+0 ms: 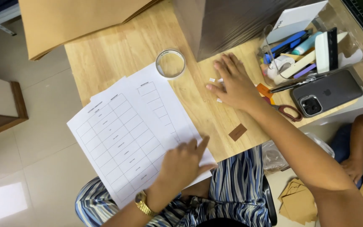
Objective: Organizing and attaching colored cardstock samples to a printed reference chart using adhesive.
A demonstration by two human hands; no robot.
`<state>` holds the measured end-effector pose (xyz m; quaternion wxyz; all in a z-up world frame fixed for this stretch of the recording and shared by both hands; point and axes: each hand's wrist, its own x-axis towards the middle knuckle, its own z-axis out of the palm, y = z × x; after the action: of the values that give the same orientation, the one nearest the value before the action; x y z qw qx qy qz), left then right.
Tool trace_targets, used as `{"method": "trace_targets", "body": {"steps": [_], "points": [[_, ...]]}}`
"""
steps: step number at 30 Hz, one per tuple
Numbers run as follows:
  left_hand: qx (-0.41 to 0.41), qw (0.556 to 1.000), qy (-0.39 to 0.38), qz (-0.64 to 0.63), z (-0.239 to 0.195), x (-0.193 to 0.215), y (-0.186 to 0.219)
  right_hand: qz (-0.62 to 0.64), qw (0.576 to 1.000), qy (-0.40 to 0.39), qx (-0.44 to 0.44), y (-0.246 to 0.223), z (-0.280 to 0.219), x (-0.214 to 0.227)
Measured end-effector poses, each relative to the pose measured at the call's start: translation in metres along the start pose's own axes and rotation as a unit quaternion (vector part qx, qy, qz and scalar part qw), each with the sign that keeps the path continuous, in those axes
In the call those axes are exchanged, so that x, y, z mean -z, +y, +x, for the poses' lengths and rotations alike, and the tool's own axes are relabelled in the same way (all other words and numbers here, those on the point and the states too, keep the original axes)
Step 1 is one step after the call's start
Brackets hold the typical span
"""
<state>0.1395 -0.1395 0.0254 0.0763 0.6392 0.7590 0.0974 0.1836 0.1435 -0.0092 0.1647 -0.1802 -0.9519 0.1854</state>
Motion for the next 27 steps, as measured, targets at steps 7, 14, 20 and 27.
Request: {"method": "trace_targets", "body": {"steps": [7, 14, 20, 27], "points": [[0.029, 0.995, 0.024, 0.096, -0.047, -0.019, -0.017, -0.073, 0.976, -0.201, 0.044, -0.043, -0.005, -0.002], [0.018, 0.995, 0.097, -0.001, -0.065, -0.002, -0.057, -0.108, 0.954, -0.273, 0.065, -0.112, -0.025, -0.010], [0.034, 0.990, 0.135, 0.021, -0.066, 0.005, -0.079, 0.128, 0.973, -0.185, 0.044, -0.133, -0.052, 0.003], [0.024, 0.985, 0.166, 0.031, -0.068, -0.004, -0.083, 0.034, 0.972, -0.167, -0.164, -0.089, -0.041, 0.033]]}}
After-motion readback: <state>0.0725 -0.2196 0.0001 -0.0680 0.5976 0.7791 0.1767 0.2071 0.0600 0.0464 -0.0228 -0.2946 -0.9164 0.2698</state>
